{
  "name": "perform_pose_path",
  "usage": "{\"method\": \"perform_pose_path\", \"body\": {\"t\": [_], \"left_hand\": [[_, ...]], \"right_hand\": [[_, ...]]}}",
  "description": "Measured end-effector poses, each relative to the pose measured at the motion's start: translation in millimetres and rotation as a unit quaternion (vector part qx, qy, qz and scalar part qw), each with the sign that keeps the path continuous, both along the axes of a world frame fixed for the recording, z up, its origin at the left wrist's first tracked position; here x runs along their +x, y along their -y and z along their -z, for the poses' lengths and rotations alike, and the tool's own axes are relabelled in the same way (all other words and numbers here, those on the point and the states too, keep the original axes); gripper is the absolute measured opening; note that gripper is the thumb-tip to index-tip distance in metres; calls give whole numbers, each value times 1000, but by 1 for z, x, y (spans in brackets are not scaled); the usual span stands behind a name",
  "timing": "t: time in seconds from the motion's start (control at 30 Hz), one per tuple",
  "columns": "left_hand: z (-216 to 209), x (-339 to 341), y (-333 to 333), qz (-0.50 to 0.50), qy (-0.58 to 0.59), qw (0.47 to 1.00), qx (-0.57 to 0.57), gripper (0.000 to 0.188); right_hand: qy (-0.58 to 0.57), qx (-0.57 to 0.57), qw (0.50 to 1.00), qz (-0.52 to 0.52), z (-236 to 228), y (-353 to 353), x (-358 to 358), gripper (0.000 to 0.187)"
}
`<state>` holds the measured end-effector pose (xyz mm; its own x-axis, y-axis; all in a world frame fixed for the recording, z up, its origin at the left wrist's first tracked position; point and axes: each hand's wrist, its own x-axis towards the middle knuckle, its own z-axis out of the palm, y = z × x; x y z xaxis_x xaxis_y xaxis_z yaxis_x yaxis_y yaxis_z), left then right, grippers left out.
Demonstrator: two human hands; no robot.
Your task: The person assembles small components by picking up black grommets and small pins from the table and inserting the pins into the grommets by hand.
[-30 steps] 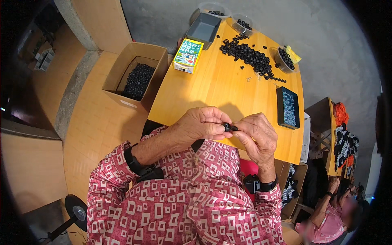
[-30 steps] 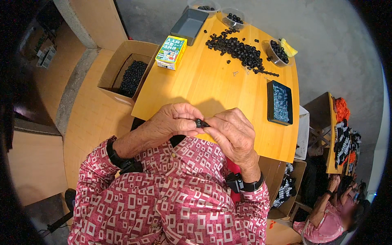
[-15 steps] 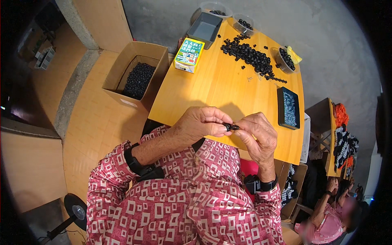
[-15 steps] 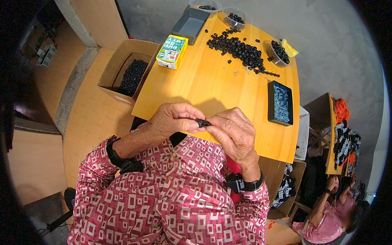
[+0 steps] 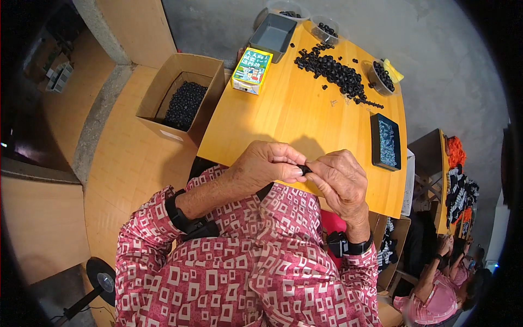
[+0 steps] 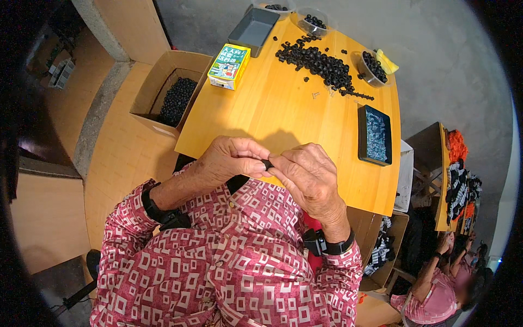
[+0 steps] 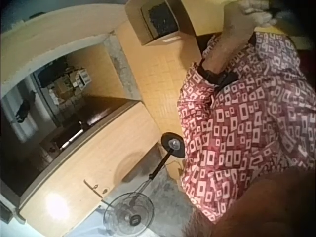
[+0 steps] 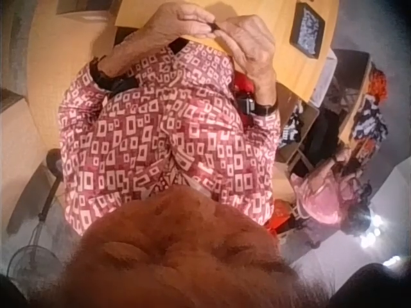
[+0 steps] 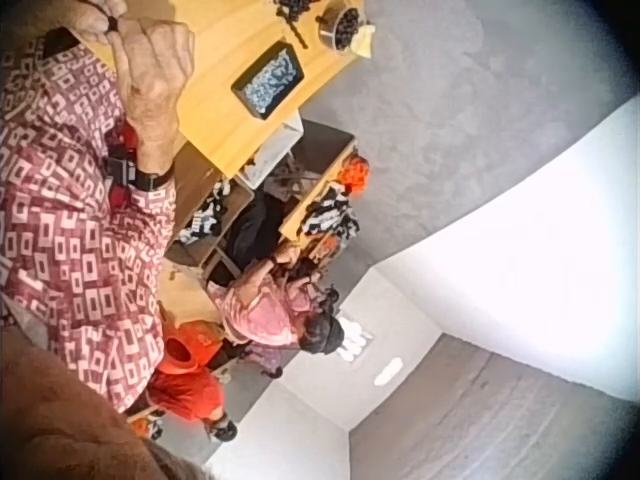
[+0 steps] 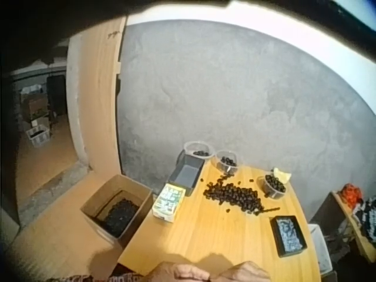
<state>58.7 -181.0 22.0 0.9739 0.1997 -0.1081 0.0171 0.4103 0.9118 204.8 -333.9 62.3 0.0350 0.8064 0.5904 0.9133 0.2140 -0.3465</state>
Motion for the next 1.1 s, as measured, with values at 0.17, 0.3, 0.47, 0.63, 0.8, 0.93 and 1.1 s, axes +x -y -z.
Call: {"method": "perform_pose_path", "body": {"t": [0.17, 0.3, 0.47, 0.63, 0.8, 0.93, 1.1], "left_hand": [[3, 0, 0, 0, 5, 999, -52, 22], [7, 0, 0, -3, 14, 999, -33, 22], [2, 0, 3, -21, 5, 1000, -10, 22], [-2, 0, 5, -42, 31, 998, 25, 27], [1, 0, 6, -41, 54, 997, 31, 30], [3, 0, 5, -43, 57, 997, 27, 30], [1, 1, 5, -33, 43, 998, 21, 29]], "right_hand": [[4, 9, 1000, 6, 3, -1, -2, 27], [1, 3, 1000, 8, 3, 0, -5, 29], [8, -15, 1000, 17, -1, 0, -3, 27], [-59, -37, 997, 38, 1, 4, 0, 21], [-102, -24, 994, 23, 1, 5, 2, 18], [-96, -35, 995, 19, 0, 5, 1, 18], [-65, -34, 997, 17, 1, 3, 0, 20]]}}
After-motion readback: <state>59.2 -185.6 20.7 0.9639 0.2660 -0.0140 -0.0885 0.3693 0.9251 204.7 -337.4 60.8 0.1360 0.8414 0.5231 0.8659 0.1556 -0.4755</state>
